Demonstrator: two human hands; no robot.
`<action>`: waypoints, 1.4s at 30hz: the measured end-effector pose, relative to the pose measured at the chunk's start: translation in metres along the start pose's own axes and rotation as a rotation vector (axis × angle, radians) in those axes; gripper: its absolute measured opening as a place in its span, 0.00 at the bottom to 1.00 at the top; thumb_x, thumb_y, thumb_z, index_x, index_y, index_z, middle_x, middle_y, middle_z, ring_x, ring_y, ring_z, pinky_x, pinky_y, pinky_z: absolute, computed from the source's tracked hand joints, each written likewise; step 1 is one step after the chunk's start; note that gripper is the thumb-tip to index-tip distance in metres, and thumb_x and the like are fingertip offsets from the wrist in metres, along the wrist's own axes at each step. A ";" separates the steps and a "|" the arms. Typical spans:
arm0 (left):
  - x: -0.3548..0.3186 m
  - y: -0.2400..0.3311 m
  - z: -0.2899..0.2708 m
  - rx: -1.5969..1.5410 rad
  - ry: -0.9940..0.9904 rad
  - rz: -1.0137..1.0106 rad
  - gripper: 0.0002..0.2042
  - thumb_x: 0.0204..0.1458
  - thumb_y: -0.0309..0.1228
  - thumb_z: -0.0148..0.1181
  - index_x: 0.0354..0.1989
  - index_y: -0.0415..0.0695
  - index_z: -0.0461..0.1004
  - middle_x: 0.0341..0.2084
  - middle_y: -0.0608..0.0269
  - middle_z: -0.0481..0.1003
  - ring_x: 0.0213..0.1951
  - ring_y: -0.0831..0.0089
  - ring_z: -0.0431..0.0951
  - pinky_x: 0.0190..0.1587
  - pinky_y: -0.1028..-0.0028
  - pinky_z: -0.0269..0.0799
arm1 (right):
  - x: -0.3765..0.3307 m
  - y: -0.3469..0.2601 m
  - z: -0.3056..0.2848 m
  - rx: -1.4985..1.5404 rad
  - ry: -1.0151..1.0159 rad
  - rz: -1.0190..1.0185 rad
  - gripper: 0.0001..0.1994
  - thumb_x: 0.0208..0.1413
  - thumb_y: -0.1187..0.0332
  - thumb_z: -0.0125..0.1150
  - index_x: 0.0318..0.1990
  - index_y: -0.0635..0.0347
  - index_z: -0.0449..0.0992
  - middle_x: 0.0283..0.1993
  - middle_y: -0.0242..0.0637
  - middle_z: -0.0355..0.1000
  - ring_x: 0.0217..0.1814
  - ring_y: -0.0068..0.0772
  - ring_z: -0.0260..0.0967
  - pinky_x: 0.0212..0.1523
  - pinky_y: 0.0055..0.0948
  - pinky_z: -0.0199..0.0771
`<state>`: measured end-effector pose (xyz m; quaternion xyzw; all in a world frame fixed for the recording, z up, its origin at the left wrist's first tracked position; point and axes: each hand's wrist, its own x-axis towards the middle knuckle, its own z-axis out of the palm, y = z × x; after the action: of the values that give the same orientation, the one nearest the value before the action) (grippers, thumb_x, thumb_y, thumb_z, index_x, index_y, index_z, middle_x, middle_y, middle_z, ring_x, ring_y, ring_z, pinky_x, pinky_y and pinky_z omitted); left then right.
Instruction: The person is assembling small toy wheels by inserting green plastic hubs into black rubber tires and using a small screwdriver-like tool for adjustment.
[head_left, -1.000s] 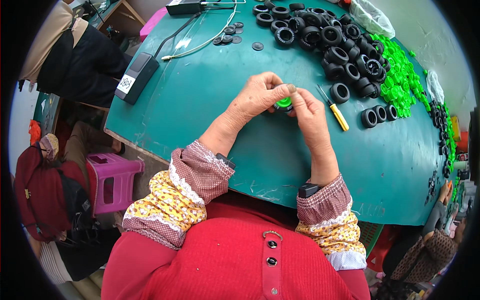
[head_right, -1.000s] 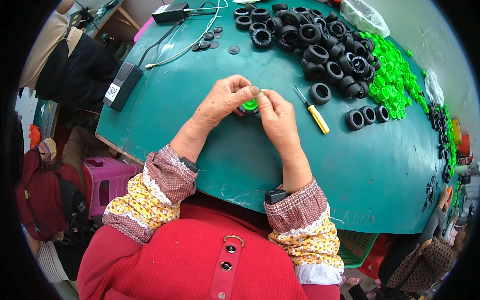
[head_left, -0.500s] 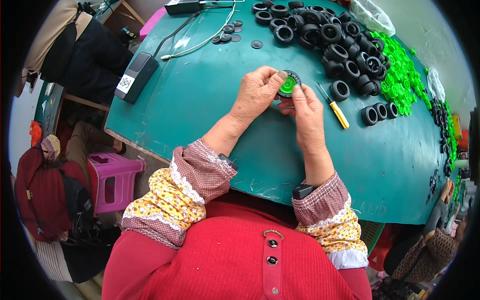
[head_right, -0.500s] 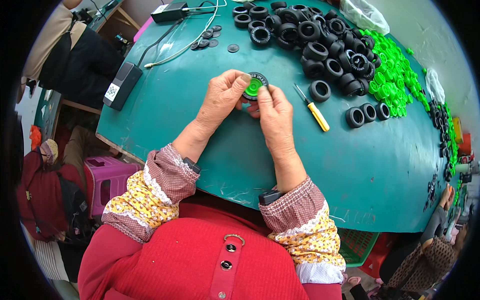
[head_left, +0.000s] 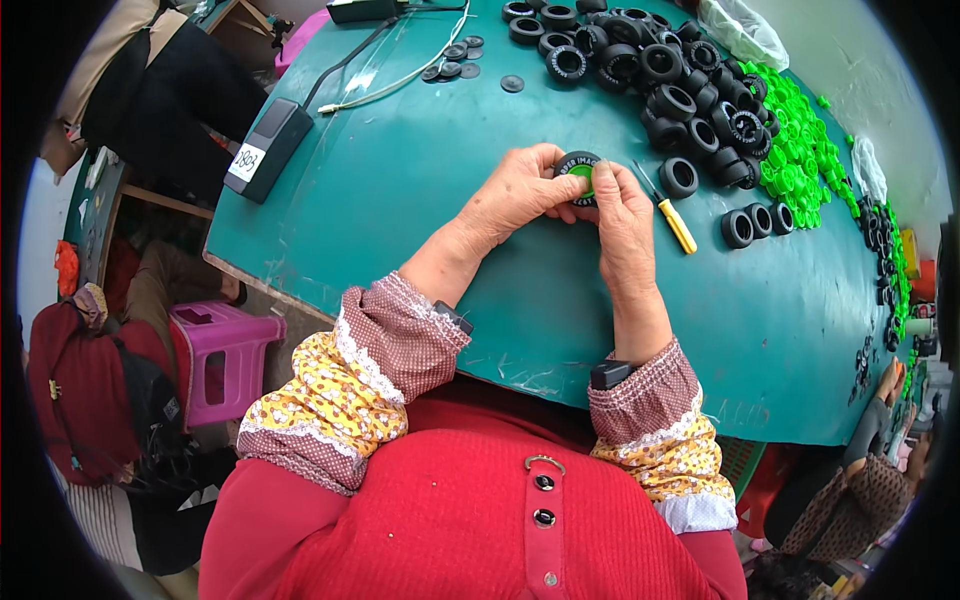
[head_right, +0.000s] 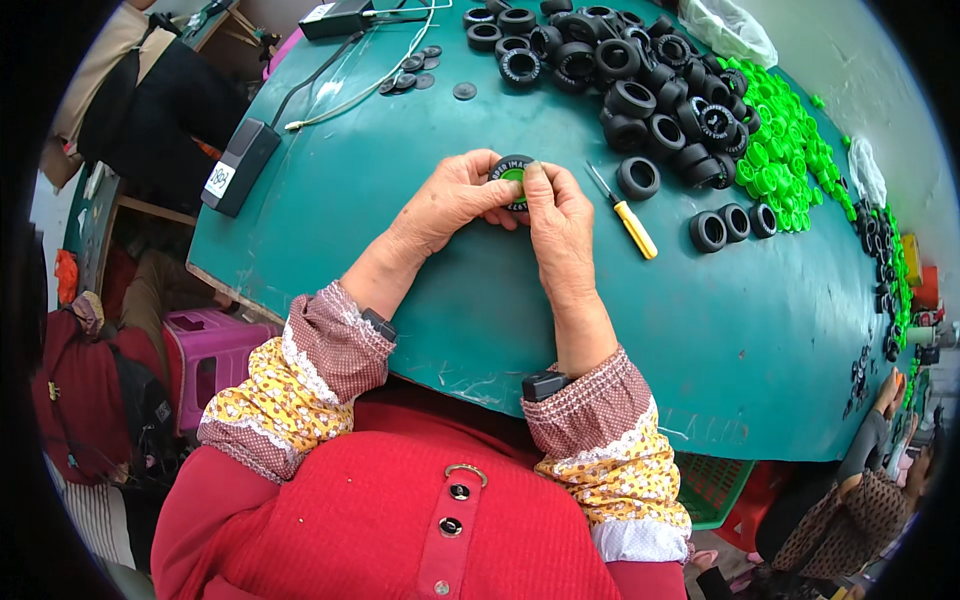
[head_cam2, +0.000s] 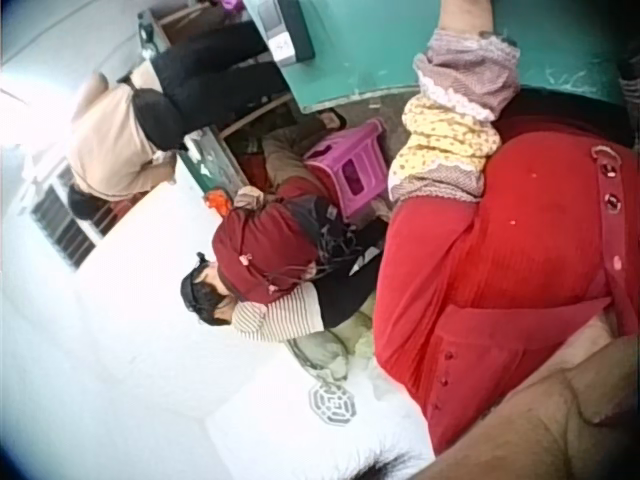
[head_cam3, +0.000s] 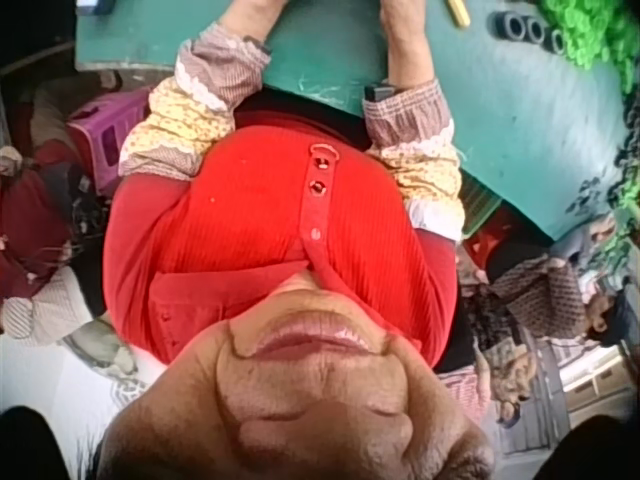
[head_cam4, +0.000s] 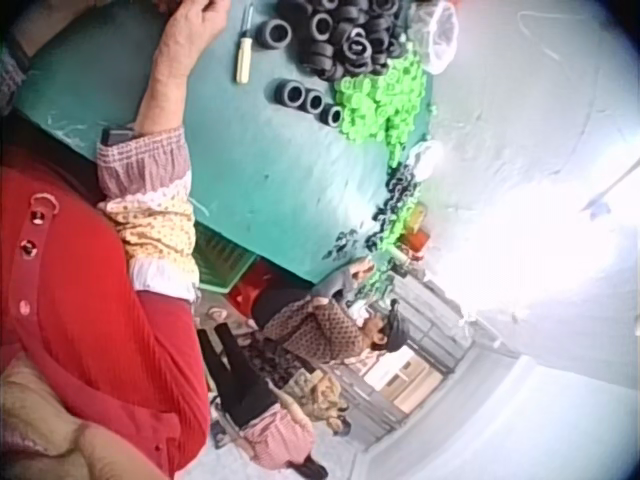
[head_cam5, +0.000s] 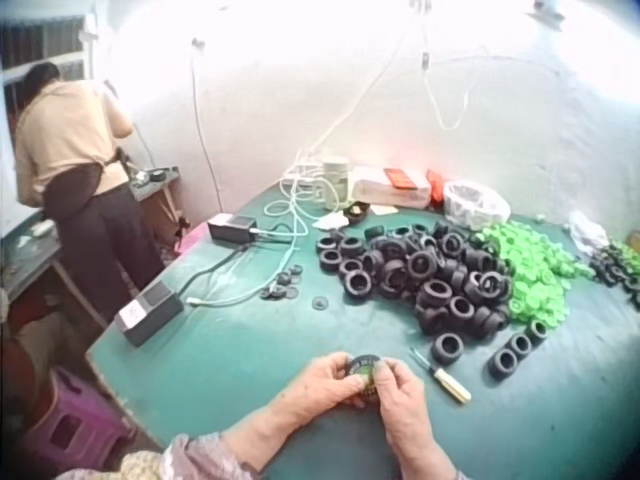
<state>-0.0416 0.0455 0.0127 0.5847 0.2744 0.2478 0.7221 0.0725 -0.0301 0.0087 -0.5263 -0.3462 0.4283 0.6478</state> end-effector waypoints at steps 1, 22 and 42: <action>-0.001 0.002 0.001 0.011 -0.001 -0.018 0.14 0.46 0.36 0.58 0.35 0.37 0.69 0.23 0.63 0.73 0.24 0.79 0.74 0.26 0.84 0.68 | -0.001 -0.001 0.000 0.010 0.002 -0.012 0.14 0.58 0.59 0.43 0.36 0.61 0.69 0.31 0.30 0.67 0.30 0.16 0.64 0.30 0.17 0.67; -0.004 0.006 0.006 0.133 -0.258 -0.061 0.10 0.47 0.33 0.55 0.34 0.39 0.68 0.22 0.64 0.73 0.22 0.80 0.73 0.26 0.83 0.68 | -0.003 -0.006 -0.006 0.287 -0.036 0.195 0.13 0.57 0.59 0.43 0.31 0.60 0.66 0.25 0.31 0.65 0.20 0.20 0.58 0.19 0.20 0.59; 0.001 0.003 -0.013 0.142 0.134 0.107 0.16 0.52 0.42 0.51 0.36 0.38 0.70 0.23 0.62 0.73 0.20 0.78 0.73 0.23 0.82 0.70 | -0.001 -0.011 -0.006 0.077 -0.036 0.129 0.15 0.56 0.58 0.49 0.42 0.60 0.69 0.34 0.29 0.69 0.35 0.16 0.64 0.33 0.16 0.66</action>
<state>-0.0502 0.0559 0.0136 0.6306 0.3073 0.3044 0.6445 0.0797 -0.0341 0.0182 -0.5143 -0.3065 0.4916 0.6324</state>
